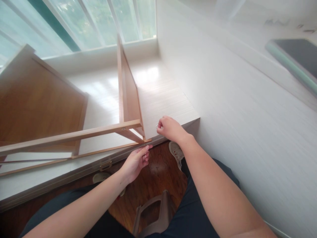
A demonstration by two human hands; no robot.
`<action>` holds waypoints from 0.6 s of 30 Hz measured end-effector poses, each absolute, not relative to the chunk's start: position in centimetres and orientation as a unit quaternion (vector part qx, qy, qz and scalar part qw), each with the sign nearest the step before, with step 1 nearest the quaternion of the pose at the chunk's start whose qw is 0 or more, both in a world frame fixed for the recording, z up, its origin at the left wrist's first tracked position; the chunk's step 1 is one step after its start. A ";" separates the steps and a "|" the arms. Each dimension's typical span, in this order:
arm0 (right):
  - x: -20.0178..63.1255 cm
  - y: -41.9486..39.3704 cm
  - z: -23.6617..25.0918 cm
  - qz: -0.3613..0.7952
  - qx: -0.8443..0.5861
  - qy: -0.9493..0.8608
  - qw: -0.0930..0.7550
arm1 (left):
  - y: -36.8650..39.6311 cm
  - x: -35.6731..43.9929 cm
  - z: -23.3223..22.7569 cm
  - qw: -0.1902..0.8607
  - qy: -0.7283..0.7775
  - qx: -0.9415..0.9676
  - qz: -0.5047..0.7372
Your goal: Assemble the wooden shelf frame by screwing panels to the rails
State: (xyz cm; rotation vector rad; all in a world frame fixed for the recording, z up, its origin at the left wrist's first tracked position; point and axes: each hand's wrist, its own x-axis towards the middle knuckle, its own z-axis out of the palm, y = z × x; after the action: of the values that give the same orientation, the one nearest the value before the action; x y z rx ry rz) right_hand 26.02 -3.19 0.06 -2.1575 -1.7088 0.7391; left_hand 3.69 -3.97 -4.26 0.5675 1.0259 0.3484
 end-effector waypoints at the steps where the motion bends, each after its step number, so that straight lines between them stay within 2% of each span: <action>1: 26.0 -3.3 0.3 0.281 -0.732 -0.599 0.162 | -4.0 3.6 -4.3 0.821 0.479 0.266 0.158; 5: 25.7 -4.1 1.9 0.399 -0.643 -0.621 0.203 | -4.2 3.6 -4.6 0.842 0.456 0.250 0.141; 9: 25.4 -5.7 3.5 0.496 -0.592 -0.612 0.171 | -4.4 3.6 -4.5 0.880 0.415 0.194 0.130; 12: 25.4 -6.7 3.6 0.511 -0.584 -0.617 0.132 | -4.6 3.6 -4.3 0.899 0.389 0.158 0.123; 18: 24.6 -7.2 2.6 0.462 -0.580 -0.667 0.070 | -5.1 3.8 -4.2 0.906 0.393 0.113 0.109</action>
State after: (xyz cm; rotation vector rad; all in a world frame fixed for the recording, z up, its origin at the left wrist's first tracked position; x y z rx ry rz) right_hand 24.64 -7.20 2.58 -1.7466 -2.0064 1.3906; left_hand 3.79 -5.09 -4.16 0.2334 0.8108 0.2253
